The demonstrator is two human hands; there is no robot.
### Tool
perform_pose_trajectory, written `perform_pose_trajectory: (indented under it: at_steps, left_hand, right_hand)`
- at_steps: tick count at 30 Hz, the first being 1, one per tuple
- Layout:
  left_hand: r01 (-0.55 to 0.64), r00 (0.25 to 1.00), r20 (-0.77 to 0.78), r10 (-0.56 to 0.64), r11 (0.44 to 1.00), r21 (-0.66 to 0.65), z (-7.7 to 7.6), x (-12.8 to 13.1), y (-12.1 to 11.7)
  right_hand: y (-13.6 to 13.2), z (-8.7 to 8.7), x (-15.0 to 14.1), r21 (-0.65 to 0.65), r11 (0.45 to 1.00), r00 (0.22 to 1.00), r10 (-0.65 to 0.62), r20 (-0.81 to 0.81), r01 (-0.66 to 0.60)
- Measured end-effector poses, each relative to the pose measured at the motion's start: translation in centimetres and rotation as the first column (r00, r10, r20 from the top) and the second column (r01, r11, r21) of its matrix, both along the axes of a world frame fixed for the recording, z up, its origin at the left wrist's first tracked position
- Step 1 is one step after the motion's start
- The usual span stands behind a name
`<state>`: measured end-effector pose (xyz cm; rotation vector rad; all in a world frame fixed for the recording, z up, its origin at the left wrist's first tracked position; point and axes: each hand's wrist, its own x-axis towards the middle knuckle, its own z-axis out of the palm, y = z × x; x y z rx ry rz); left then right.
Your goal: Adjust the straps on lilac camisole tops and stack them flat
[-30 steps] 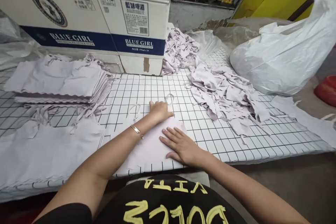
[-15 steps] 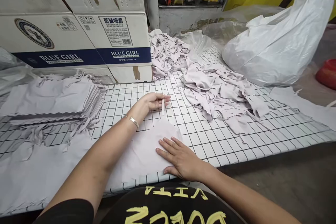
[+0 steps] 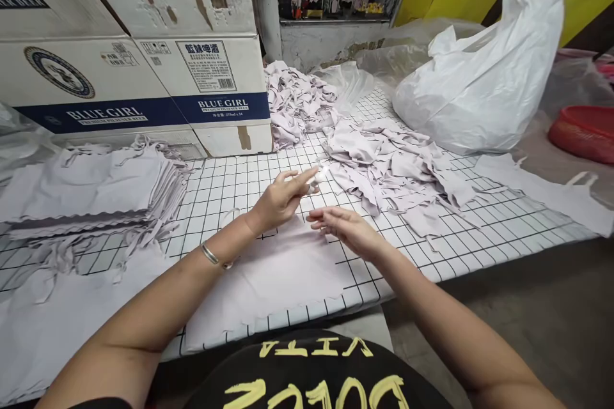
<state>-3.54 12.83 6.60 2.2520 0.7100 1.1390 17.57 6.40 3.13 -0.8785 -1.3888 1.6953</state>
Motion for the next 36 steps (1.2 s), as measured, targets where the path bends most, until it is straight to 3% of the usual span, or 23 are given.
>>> perform_pose_trajectory:
  at_steps: [3, 6, 8, 11, 15, 18, 23, 28, 30, 32, 34, 36]
  left_hand:
    - [0.053, 0.994, -0.109, -0.026, 0.965, 0.257, -0.5, -0.6, -1.4]
    - [0.039, 0.996, -0.088, -0.013, 0.952, 0.305, -0.8, -0.8, -1.7]
    - [0.009, 1.000, -0.026, -0.003, 0.973, 0.232, -1.0, -0.7, -1.9]
    - [-0.036, 0.997, 0.071, 0.038, 0.999, -0.031, -1.3, -0.3, -2.1]
    - [-0.040, 0.984, 0.151, 0.094, 0.944, -0.328, -1.8, 0.0, -2.1]
    - [-0.012, 0.970, 0.217, 0.106, 0.919, -0.395, -2.1, 0.0, -1.9]
    - [0.040, 0.956, 0.275, 0.105, 0.878, -0.476, -2.4, 0.1, -1.9]
    - [0.090, 0.950, 0.302, 0.075, 0.863, -0.498, -2.4, 0.0, -1.4]
    - [0.008, 0.969, 0.219, 0.113, 0.874, -0.485, -2.4, -0.4, -1.5]
    - [-0.213, 0.967, 0.046, 0.251, 0.894, -0.394, -2.4, -1.1, -2.2]
    - [-0.445, 0.893, -0.194, 0.406, 0.863, -0.239, -2.6, -1.8, -3.8]
    - [-0.527, 0.795, -0.435, 0.423, 0.837, -0.149, -3.2, -2.4, -5.8]
  right_hand:
    - [1.6, 0.5, 0.2, -0.155, 0.982, 0.980, 0.084, -0.179, -0.112]
    - [1.7, 0.6, -0.4, -0.228, 0.955, 0.955, 0.126, -0.267, -0.190]
    - [1.4, 0.8, -0.9, -0.252, 0.942, 0.948, 0.146, -0.283, -0.221]
    - [1.1, 1.0, -1.5, -0.261, 0.929, 0.947, 0.198, -0.253, -0.263]
    - [1.2, 0.7, -1.5, -0.274, 0.894, 0.932, 0.311, -0.189, -0.354]
    - [1.6, 0.1, -1.3, -0.311, 0.873, 0.925, 0.329, -0.191, -0.375]
    - [2.2, -0.3, -1.2, -0.403, 0.849, 0.934, 0.259, -0.248, -0.342]
    - [2.3, 0.2, -1.3, -0.386, 0.863, 0.945, 0.306, -0.114, -0.326]
    - [2.3, 0.3, -1.4, -0.381, 0.875, 0.951, 0.307, -0.042, -0.299]
    - [2.2, 0.3, -1.4, -0.391, 0.890, 0.967, 0.256, 0.003, -0.234]
    - [2.3, 0.3, -1.4, -0.409, 0.900, 0.985, 0.174, 0.017, -0.152]
    - [2.4, 0.0, -1.3, -0.428, 0.900, 0.996, 0.094, 0.011, -0.080]
